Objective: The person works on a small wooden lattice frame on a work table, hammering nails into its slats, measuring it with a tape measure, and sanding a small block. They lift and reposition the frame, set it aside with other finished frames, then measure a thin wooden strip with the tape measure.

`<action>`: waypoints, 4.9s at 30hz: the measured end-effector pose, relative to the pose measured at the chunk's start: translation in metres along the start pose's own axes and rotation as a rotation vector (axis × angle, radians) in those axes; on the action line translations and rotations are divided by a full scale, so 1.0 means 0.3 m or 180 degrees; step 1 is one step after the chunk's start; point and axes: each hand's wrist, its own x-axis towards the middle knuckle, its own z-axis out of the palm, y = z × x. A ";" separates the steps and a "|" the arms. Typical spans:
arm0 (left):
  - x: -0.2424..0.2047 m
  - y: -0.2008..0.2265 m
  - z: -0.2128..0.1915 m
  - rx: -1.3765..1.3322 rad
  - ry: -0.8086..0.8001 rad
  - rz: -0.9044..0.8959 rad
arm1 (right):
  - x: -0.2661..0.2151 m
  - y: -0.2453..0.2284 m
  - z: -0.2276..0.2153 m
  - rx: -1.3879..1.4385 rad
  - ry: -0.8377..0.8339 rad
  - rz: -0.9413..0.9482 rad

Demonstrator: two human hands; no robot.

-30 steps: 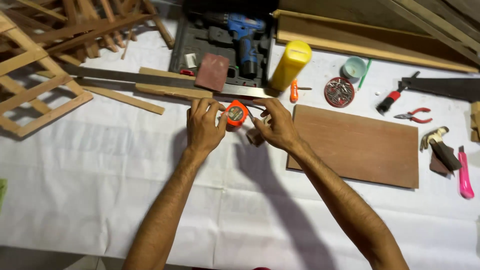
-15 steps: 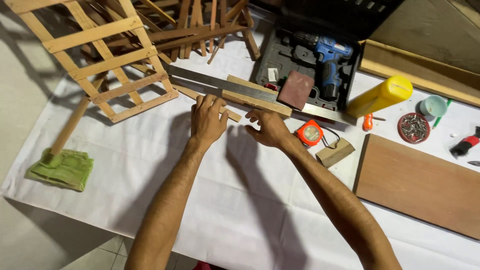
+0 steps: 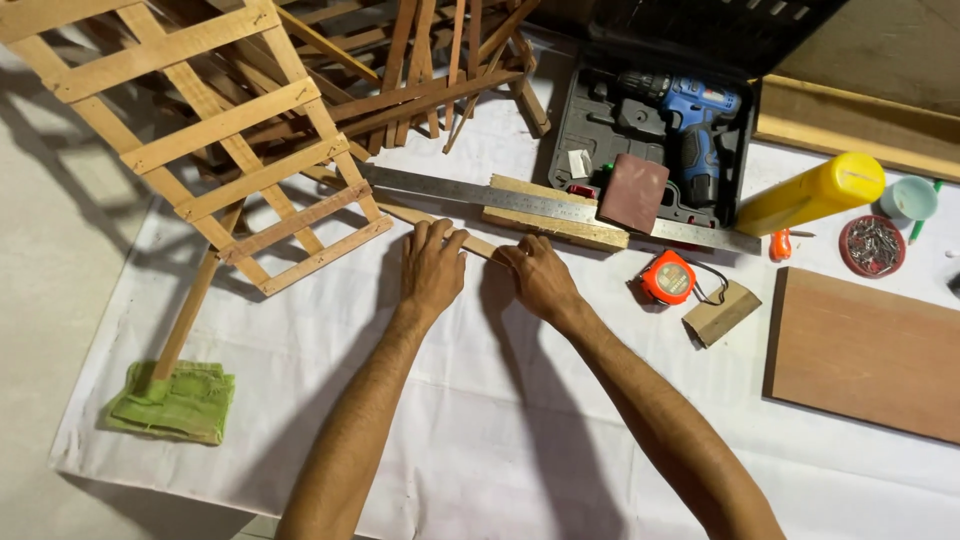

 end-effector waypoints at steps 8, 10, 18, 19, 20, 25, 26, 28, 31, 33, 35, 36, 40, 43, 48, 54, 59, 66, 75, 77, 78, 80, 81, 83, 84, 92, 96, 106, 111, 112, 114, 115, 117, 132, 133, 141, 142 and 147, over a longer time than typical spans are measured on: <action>-0.052 0.177 0.144 -0.0274 0.0002 0.0630 | -0.319 0.105 -0.077 -0.0214 0.0147 0.0322; -0.053 0.219 0.137 -0.0263 -0.0102 0.0790 | -0.415 0.150 -0.098 -0.0249 0.0160 0.0427; -0.064 0.250 0.121 0.0214 -0.0506 0.1125 | -0.732 0.344 -0.199 -0.0192 0.0053 0.0695; -0.076 0.268 0.096 0.0212 -0.0526 0.1151 | -0.749 0.352 -0.209 -0.0182 0.0059 0.0725; -0.086 0.280 0.067 0.0042 -0.0676 0.1079 | -0.758 0.359 -0.218 -0.0043 0.0054 0.0760; -0.118 0.323 -0.028 -0.0396 -0.0894 0.0902 | -0.768 0.362 -0.194 -0.0057 0.0297 0.0738; -0.119 0.332 -0.039 -0.0441 -0.0750 0.0937 | -0.757 0.353 -0.203 -0.0240 0.0368 0.0700; -0.123 0.330 -0.025 -0.0493 -0.0607 0.0983 | -0.730 0.343 -0.222 -0.0430 0.0441 0.0672; -0.136 0.301 0.032 -0.0529 -0.0682 0.1020 | -0.701 0.342 -0.224 -0.0436 0.0166 0.0660; -0.136 0.297 0.038 -0.0276 -0.0297 0.1163 | -0.689 0.357 -0.212 -0.0512 0.0122 0.0576; -0.146 0.299 0.018 -0.0332 -0.0389 0.1120 | -0.695 0.358 -0.220 -0.0502 0.0178 0.0544; -0.150 0.297 0.005 -0.0384 -0.0484 0.1078 | -0.694 0.356 -0.223 -0.0488 0.0235 0.0513; -0.140 0.315 -0.047 -0.0248 -0.0450 0.1316 | -0.672 0.424 -0.251 -0.0308 -0.0001 0.0569; -0.133 0.315 -0.028 -0.0337 -0.0574 0.1175 | -0.608 0.436 -0.311 -0.0181 0.0389 0.0673; -0.139 0.313 0.042 -0.0896 -0.0054 0.1084 | -0.432 0.435 -0.336 -0.0131 0.0906 0.1035; -0.145 0.347 -0.023 -0.1473 0.0431 0.0559 | -0.416 0.420 -0.276 0.0263 0.0918 0.1419; -0.116 0.382 -0.157 -0.2223 0.0277 0.0140 | -0.454 0.221 -0.382 0.1636 0.1088 0.1103; -0.104 0.426 -0.283 -0.3590 -0.0826 -0.0179 | -0.382 -0.033 -0.417 0.2967 0.0943 -0.0155; -0.147 0.291 -0.319 -0.4041 -0.0653 -0.0340 | -0.233 -0.188 -0.372 0.2920 0.0572 -0.0274; -0.172 0.304 -0.332 -0.4162 -0.0697 -0.0232 | -0.216 -0.207 -0.338 0.3063 0.0390 0.0211; -0.182 0.312 -0.338 -0.4298 -0.0764 -0.0110 | -0.209 -0.215 -0.324 0.3177 0.0210 0.0722; -0.199 0.333 -0.352 -0.3936 -0.0568 -0.0041 | -0.196 -0.251 -0.330 0.3500 0.0020 0.1081; -0.206 0.345 -0.358 -0.3578 -0.0394 0.0033 | -0.191 -0.268 -0.334 0.3812 -0.0160 0.1462; -0.219 0.323 -0.301 -0.3581 -0.0365 -0.0204 | -0.203 -0.262 -0.329 0.3871 -0.0291 0.1325; -0.222 0.312 -0.272 -0.3581 -0.0358 -0.0435 | -0.209 -0.258 -0.328 0.3936 -0.0409 0.1202; -0.209 0.231 -0.295 -0.4858 -0.1212 -0.0334 | -0.232 -0.203 -0.399 0.2241 -0.0413 0.0194; -0.190 0.213 -0.275 -0.4367 -0.1695 -0.0750 | -0.243 -0.168 -0.382 0.1185 -0.0727 0.0066; -0.167 0.010 -0.087 -0.4821 -0.1845 -0.1536 | -0.251 -0.189 -0.418 0.1101 -0.1489 0.0288; -0.148 -0.042 -0.088 -0.2259 -0.1599 -0.1580 | -0.334 0.011 -0.357 0.0853 -0.1616 0.0503; -0.147 -0.040 -0.105 -0.2264 -0.1619 -0.1579 | -0.355 0.057 -0.335 0.0858 -0.1623 0.0522; -0.141 -0.035 -0.141 -0.1476 -0.1131 -0.1480 | -0.395 0.152 -0.293 0.0637 -0.1799 0.0848; -0.143 -0.043 -0.115 -0.1480 -0.1140 -0.1475 | -0.403 0.157 -0.297 0.0638 -0.1800 0.0859; -0.148 -0.061 -0.063 -0.1163 -0.0635 -0.1176 | -0.419 0.166 -0.305 0.0471 -0.1911 0.1438; -0.111 -0.118 -0.093 -0.1304 -0.1083 -0.1798 | -0.413 0.201 -0.256 0.0547 -0.1753 0.1639; -0.109 -0.126 -0.088 -0.1305 -0.1089 -0.1791 | -0.413 0.204 -0.256 0.0549 -0.1749 0.1648; -0.117 -0.146 -0.086 -0.1377 -0.1138 -0.1777 | -0.405 0.227 -0.243 0.0554 -0.1806 0.1578; -0.117 -0.145 -0.091 -0.1375 -0.1135 -0.1778 | -0.403 0.225 -0.244 0.0554 -0.1805 0.1575; -0.117 -0.140 -0.100 -0.1376 -0.1178 -0.1788 | -0.403 0.223 -0.243 0.0531 -0.1789 0.1594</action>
